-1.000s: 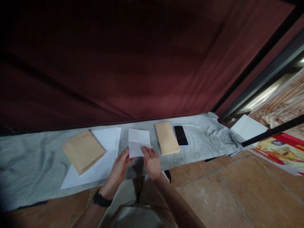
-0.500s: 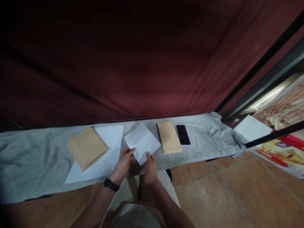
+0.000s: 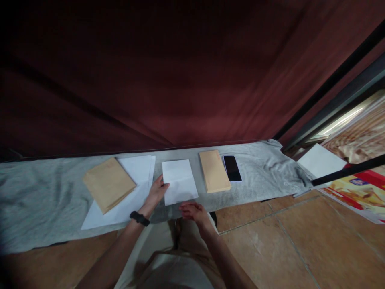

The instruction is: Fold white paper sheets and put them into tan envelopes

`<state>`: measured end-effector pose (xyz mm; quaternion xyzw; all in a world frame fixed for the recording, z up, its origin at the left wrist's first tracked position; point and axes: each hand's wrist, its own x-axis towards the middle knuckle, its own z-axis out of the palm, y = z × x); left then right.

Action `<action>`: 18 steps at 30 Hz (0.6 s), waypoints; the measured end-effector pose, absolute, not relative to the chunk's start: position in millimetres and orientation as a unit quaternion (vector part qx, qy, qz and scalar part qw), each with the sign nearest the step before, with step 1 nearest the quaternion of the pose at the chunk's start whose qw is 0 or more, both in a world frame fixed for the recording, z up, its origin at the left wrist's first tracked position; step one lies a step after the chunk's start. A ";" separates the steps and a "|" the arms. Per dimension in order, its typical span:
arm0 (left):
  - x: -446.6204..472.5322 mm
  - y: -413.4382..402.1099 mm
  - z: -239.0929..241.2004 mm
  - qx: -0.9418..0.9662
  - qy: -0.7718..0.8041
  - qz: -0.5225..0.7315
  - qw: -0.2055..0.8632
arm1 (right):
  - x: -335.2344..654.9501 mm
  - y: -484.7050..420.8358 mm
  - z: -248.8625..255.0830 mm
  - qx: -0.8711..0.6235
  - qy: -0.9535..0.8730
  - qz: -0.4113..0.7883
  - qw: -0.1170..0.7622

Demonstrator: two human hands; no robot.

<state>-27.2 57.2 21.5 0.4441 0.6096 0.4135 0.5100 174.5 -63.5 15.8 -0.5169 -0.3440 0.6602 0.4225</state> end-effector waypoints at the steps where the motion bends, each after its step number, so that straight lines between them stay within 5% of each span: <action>1: -27.9 58.3 23.2 0.454 0.614 0.403 0.505 | 176.8 -62.0 20.0 -0.526 -0.393 0.614 0.438; 4: -27.9 59.8 28.5 0.477 0.640 0.373 0.474 | 181.0 -50.3 29.5 -0.543 -0.581 0.409 0.447; 9: -24.2 51.1 38.2 0.539 0.690 0.302 0.377 | 177.6 -31.3 21.2 -0.500 -0.801 0.174 0.280; 14: -25.0 35.7 46.3 0.611 0.741 0.150 0.236 | 174.5 -31.0 3.7 -0.476 -0.853 0.076 0.200; 18: -8.0 30.2 44.1 0.743 0.648 0.156 0.067 | 173.9 -31.7 3.2 -0.479 -0.855 0.060 0.191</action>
